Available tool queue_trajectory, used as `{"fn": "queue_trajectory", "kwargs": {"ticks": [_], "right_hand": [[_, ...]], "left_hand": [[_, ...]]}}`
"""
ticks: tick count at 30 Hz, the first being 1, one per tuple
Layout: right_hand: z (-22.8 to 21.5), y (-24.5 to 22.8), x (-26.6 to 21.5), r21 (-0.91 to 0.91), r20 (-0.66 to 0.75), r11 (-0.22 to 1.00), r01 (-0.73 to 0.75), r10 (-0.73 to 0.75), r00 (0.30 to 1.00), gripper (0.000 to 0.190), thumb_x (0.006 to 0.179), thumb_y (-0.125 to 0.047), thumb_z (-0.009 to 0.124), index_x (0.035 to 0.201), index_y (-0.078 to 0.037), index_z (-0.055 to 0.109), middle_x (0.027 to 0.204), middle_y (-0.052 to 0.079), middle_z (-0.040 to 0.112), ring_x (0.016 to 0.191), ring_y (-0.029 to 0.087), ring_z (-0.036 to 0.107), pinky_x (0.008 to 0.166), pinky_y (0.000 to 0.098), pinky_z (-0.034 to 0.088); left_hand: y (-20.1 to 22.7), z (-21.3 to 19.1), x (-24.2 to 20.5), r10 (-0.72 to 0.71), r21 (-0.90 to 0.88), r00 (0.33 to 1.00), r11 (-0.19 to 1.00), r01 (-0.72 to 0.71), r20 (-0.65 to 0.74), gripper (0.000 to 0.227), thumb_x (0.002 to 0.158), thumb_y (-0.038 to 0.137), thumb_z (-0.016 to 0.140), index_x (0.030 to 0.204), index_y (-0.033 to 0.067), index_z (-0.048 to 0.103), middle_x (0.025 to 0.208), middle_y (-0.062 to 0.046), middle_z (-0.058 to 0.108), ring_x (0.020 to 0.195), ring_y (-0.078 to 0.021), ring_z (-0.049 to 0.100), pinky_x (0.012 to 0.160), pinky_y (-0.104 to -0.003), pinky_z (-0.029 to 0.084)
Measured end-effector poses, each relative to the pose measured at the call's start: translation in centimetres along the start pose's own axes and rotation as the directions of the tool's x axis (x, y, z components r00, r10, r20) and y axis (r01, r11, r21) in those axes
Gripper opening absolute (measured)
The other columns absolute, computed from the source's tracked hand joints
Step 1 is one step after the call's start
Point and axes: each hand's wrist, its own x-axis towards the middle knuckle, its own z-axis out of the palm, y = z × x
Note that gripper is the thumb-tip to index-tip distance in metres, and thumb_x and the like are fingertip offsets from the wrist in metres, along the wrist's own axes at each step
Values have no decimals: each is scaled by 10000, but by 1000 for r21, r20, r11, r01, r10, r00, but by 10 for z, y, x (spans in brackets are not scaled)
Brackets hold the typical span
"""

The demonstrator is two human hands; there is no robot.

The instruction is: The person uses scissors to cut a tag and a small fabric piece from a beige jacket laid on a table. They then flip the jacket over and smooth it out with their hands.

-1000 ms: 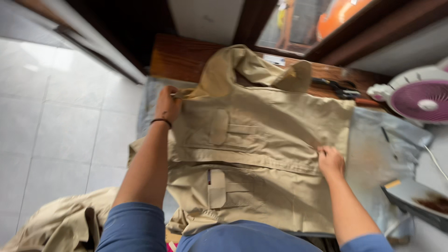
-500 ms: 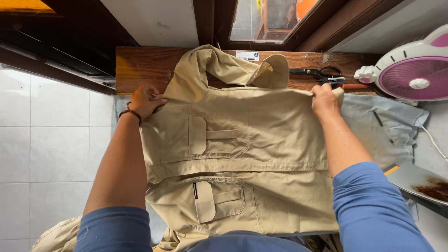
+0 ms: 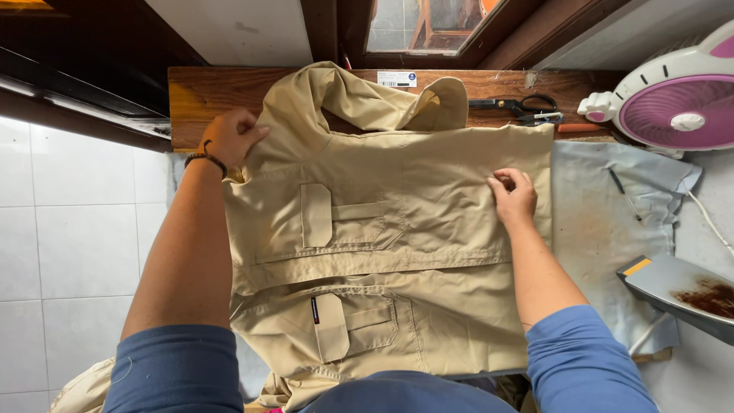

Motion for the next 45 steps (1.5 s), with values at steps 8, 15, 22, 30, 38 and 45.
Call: {"fn": "queue_trajectory", "kwargs": {"ticks": [8, 15, 22, 30, 38, 45], "right_hand": [[13, 32, 11, 111, 66, 958, -264, 258, 964, 32, 1010, -191, 711, 1038, -181, 700, 812, -1, 710, 592, 137, 678, 594, 273, 516], [13, 40, 16, -61, 108, 993, -106, 112, 988, 108, 1028, -200, 737, 1060, -104, 701, 881, 90, 665, 696, 236, 713, 716, 382, 544], [15, 48, 19, -139, 94, 988, -70, 83, 992, 118, 1052, -216, 715, 1085, -106, 688, 1011, 134, 607, 986, 356, 677, 902, 453, 512], [16, 53, 23, -177, 100, 982, -57, 76, 992, 130, 1061, -236, 711, 1099, -114, 683, 1034, 142, 612, 1049, 384, 663, 934, 471, 505], [11, 45, 21, -157, 109, 984, -80, 97, 989, 101, 1070, -207, 705, 1068, -110, 679, 992, 145, 602, 861, 339, 700, 846, 462, 532], [15, 47, 23, -154, 114, 980, -123, 141, 983, 104, 1078, -223, 706, 1055, -129, 671, 962, 83, 578, 665, 236, 704, 698, 394, 569]], "left_hand": [[-6, 5, 11, -290, -531, 948, 788, 313, 128, 539, 1012, 269, 719, 1454, 94, 464, 1062, -197, 711, 865, -302, 749, 682, -439, 672], [4, 24, -4, -68, -295, 994, 951, 91, 88, 310, 891, 447, 792, 1076, 197, 795, 1104, -99, 759, 1092, -319, 698, 936, -408, 535], [6, 64, -24, 85, 108, 993, 990, -94, 79, 431, 932, 98, 632, 1358, 165, 631, 1309, -140, 633, 1241, -370, 601, 1020, -468, 548], [-1, 88, -34, 114, 337, 978, 940, -49, -177, 224, 971, 62, 614, 1174, 88, 523, 1059, -140, 689, 1071, -302, 674, 871, -413, 623], [-20, 1, -14, -32, 213, 976, 974, 79, -216, 170, 1099, 232, 453, 1165, 129, 571, 992, -164, 684, 967, -358, 715, 861, -494, 604], [-13, 0, -28, 34, 120, 896, 993, 22, -442, 140, 1124, 180, 430, 1186, 73, 495, 1018, -219, 648, 953, -419, 710, 829, -520, 603]]}}
